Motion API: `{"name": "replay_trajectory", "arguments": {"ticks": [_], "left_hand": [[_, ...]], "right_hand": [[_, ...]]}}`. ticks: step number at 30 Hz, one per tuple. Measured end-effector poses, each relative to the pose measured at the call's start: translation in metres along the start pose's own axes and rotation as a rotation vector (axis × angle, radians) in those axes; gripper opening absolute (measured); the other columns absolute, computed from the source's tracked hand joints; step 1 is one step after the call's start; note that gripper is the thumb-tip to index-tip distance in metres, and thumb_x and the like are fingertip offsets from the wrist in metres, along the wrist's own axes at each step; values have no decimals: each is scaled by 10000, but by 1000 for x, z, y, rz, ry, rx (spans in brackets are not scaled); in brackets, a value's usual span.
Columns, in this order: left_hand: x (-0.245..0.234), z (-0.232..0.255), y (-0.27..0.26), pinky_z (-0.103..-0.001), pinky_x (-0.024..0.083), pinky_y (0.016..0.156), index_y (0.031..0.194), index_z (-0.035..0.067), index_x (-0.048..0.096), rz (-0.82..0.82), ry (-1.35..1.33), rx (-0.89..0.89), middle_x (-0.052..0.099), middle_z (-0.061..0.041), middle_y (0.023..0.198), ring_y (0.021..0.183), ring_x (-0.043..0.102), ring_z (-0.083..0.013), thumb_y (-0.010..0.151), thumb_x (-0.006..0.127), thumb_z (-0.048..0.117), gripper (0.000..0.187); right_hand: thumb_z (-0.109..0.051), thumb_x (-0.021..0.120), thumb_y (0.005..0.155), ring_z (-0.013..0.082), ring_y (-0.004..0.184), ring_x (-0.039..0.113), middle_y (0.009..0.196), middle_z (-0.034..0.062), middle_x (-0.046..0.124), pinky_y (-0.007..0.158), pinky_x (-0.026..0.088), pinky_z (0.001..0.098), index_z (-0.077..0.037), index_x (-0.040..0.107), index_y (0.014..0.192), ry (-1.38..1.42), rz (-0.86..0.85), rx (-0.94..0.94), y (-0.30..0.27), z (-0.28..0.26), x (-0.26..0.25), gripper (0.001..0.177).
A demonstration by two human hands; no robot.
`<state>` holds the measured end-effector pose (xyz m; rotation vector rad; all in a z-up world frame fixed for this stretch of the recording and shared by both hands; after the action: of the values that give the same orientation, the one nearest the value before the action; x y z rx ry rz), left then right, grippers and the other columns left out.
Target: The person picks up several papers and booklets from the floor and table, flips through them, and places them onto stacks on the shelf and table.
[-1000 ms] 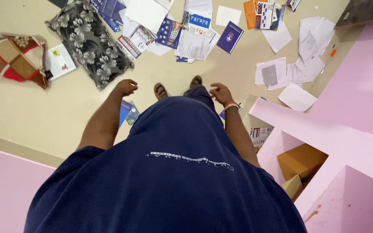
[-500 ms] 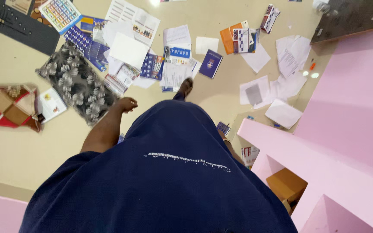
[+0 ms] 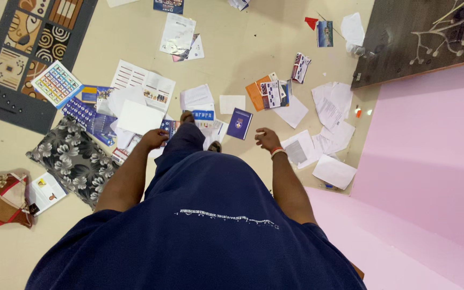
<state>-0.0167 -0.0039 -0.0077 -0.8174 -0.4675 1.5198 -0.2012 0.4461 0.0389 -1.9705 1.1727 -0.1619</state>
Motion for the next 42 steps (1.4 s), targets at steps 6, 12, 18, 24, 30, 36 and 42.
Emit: {"name": "replay_trajectory", "arguments": {"ticks": [6, 12, 18, 24, 30, 36, 42], "left_hand": [[-32, 21, 36, -376, 554, 614, 1192, 126, 718, -85, 68, -295, 750, -59, 916, 734, 695, -162, 910, 726, 306, 333], [-95, 77, 97, -418, 548, 712, 1234, 166, 710, -121, 32, -437, 755, -30, 1018, 846, 700, -210, 938, 690, 319, 334], [-148, 157, 192, -371, 588, 659, 1275, 161, 672, -190, 307, -198, 764, -54, 982, 779, 732, -148, 903, 735, 350, 422], [-167, 238, 281, -389, 560, 665, 1261, 142, 711, -119, 442, -147, 764, -175, 941, 823, 703, -279, 903, 742, 307, 395], [-131, 292, 329, -369, 592, 709, 1272, 111, 706, -147, 344, -16, 780, -147, 1061, 878, 772, -228, 900, 727, 271, 405], [-97, 320, 365, -378, 572, 693, 1241, 100, 713, -167, 291, -197, 767, -111, 981, 822, 721, -221, 881, 746, 255, 394], [-73, 391, 405, -380, 514, 678, 1250, 145, 698, -123, 259, -361, 715, -7, 925, 773, 649, -170, 889, 707, 307, 396]], "right_hand": [[-244, 783, 866, 178, 871, 740, 959, 91, 780, 789, 556, 291, -111, 749, 1177, -353, -128, 42, 6, -14, 33, 339], [-230, 650, 986, 228, 860, 709, 1019, 153, 766, 763, 563, 386, -56, 775, 1122, -228, -182, 86, 20, -46, 13, 255], [-117, 718, 892, 183, 701, 642, 924, 101, 722, 567, 503, 336, -85, 675, 1272, 145, 49, 361, 105, -103, -19, 384], [-150, 699, 880, 130, 710, 714, 939, 51, 755, 584, 541, 274, -55, 642, 1295, 258, 148, 121, 176, -171, -42, 430], [-141, 712, 886, 156, 733, 698, 935, 77, 744, 611, 550, 310, -54, 665, 1287, 174, 69, 253, 202, -172, -71, 412], [-145, 731, 883, 182, 796, 715, 955, 91, 763, 673, 566, 327, -32, 692, 1259, -56, -67, 241, 182, -173, -152, 395], [-148, 751, 880, 207, 860, 731, 975, 105, 783, 735, 582, 345, -9, 719, 1232, 48, -7, 149, 267, -224, -263, 380]]}}
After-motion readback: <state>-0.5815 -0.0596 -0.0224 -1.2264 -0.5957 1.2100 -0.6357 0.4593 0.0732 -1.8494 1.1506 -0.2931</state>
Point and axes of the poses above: each hand's wrist, its own y-axis towards the middle knuckle, its own x-axis out of the palm, z = x × y, the point moved 1 cm from there along y, towards the middle knuckle
